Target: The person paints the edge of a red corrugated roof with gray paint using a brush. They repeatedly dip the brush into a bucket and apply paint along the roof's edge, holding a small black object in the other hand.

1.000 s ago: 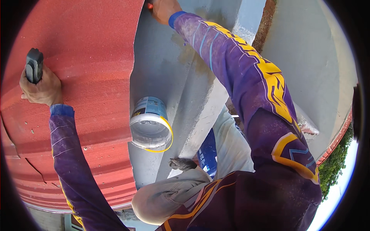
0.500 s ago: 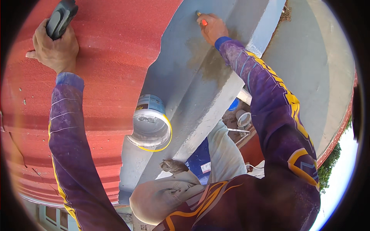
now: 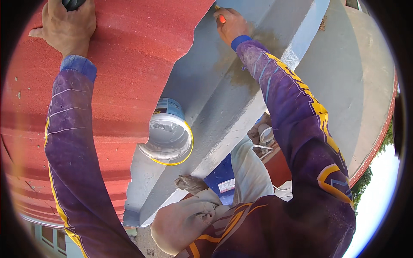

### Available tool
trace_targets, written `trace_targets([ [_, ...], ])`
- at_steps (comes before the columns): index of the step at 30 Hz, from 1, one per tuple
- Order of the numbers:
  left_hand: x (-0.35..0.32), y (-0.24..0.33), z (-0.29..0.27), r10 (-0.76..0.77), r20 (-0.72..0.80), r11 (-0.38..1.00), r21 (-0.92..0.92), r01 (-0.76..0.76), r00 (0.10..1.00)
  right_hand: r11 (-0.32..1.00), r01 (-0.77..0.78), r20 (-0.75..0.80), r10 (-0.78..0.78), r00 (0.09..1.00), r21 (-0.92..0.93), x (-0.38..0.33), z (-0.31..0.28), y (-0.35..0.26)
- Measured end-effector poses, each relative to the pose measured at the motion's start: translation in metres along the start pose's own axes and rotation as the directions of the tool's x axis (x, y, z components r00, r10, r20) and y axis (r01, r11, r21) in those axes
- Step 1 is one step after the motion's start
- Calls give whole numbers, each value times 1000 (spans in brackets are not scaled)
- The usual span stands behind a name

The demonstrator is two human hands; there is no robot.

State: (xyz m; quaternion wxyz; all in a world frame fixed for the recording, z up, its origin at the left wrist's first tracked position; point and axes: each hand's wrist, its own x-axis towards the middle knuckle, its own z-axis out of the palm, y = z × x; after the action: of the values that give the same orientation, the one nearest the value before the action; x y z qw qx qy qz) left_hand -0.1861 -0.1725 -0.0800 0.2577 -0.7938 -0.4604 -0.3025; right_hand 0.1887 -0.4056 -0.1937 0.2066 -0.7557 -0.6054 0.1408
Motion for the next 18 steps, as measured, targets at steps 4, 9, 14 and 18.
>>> trace_targets([
  [4, -3, 7, 3, -21, 17, 1000, -21, 21, 1000, 937, 74, 337, -195, 921, 341, -98, 40, -72],
  [9, 0, 27, -7, -64, 15, 993, -100, 65, 998, 916, -111, 447, -80, 891, 385, -69, 33, -72],
  [14, 8, 36, -7, -96, 20, 988, -118, 98, 995, 973, -123, -48, 116, 992, -194, 74, -11, 95],
  [18, 3, 23, -15, -94, 58, 993, -68, 98, 994, 982, -160, -69, 154, 986, -96, 41, 0, 55],
])
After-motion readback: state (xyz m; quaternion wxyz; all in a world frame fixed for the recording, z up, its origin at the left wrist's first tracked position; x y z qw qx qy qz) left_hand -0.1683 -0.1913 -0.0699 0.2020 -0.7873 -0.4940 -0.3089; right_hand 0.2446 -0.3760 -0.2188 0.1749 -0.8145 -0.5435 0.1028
